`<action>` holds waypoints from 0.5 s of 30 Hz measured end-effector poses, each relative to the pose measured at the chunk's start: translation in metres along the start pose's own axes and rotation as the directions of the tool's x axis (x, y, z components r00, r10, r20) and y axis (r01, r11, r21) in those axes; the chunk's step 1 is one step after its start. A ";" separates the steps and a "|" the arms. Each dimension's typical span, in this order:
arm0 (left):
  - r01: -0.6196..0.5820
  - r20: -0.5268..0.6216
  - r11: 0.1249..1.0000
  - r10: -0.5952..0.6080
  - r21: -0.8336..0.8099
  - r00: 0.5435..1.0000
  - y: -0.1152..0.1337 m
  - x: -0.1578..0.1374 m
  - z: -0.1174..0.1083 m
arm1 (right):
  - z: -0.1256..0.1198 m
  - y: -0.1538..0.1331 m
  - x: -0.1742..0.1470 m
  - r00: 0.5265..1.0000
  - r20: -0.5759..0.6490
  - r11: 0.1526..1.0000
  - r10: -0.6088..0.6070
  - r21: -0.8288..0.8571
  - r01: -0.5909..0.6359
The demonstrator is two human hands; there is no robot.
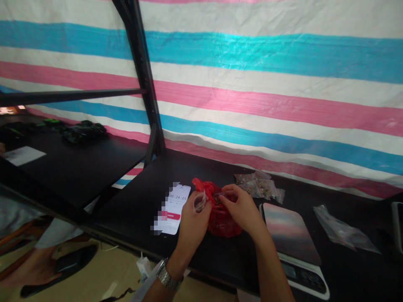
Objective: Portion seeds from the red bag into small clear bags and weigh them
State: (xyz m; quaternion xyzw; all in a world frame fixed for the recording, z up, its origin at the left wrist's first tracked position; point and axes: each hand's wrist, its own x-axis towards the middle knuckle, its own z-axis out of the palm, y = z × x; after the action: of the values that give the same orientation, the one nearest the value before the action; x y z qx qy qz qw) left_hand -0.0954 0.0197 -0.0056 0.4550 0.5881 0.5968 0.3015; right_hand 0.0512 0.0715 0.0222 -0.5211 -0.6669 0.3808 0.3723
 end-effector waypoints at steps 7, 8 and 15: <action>-0.113 -0.061 0.983 0.123 0.147 0.990 -0.002 -0.004 0.007 | -0.011 0.004 -0.006 0.996 0.012 0.977 0.093 0.194 -0.093; -0.147 -0.109 0.968 0.172 0.202 0.979 -0.001 -0.005 0.009 | -0.014 0.003 -0.008 0.995 0.015 0.971 0.100 0.215 -0.101; -0.352 -0.090 0.842 0.421 0.409 0.903 0.017 -0.021 0.028 | -0.047 -0.024 -0.027 0.984 -0.176 0.964 -0.006 0.259 0.052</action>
State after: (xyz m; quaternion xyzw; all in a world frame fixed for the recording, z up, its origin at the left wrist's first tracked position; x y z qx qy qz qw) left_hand -0.0589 0.0105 0.0043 0.5599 0.6132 0.5565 0.0265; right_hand 0.0879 0.0471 0.0608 -0.4886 -0.5831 0.4135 0.5003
